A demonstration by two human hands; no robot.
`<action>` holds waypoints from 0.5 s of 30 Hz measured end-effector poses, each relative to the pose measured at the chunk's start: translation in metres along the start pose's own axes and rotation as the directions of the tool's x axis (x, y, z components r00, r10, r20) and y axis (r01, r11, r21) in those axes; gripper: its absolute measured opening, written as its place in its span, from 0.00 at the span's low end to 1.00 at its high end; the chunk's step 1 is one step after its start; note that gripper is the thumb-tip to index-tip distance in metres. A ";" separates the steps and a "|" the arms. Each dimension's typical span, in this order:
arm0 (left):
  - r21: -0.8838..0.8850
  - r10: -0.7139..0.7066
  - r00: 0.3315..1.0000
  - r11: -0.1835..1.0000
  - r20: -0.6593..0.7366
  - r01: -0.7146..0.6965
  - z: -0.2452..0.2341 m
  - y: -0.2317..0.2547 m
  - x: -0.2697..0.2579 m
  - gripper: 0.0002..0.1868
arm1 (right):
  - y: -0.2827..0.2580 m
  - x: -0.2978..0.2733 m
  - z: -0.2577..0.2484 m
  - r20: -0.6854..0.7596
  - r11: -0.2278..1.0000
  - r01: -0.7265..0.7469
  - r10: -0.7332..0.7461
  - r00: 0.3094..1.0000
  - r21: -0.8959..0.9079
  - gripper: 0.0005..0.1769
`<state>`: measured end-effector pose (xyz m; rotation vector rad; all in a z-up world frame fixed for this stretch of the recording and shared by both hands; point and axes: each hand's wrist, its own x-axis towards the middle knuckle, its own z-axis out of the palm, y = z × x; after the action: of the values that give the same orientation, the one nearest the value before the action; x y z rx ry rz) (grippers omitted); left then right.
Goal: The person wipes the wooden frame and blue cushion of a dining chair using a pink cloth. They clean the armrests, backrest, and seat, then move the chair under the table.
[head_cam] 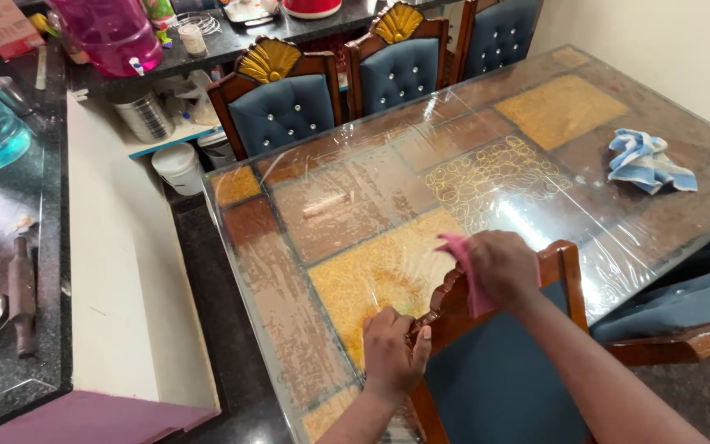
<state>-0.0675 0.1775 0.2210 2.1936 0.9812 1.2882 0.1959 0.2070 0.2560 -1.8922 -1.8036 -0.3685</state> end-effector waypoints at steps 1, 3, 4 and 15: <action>-0.004 0.005 1.000 1.000 -0.012 -0.005 0.001 -0.001 0.001 0.21 | -0.016 0.003 -0.005 -0.010 0.993 0.119 -0.119 0.993 0.006 0.20; -0.039 -0.038 0.999 0.999 0.011 0.038 0.002 -0.002 0.000 0.20 | -0.048 -0.001 -0.012 -0.032 0.936 0.353 -0.352 0.935 0.017 0.20; -0.055 -0.059 0.998 0.997 0.023 0.061 0.003 -0.003 -0.002 0.19 | -0.058 -0.002 -0.015 -0.062 0.936 0.351 -0.349 0.935 0.022 0.19; -0.289 -0.305 0.941 0.923 -0.149 0.254 0.037 -0.021 -0.023 0.22 | -0.120 -0.090 0.023 -0.209 0.919 0.348 -0.309 0.928 0.187 0.11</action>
<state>-0.0504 0.1745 0.1764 1.6823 1.0790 1.4177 0.0663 0.1428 0.2101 -1.3610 -1.9531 -0.4170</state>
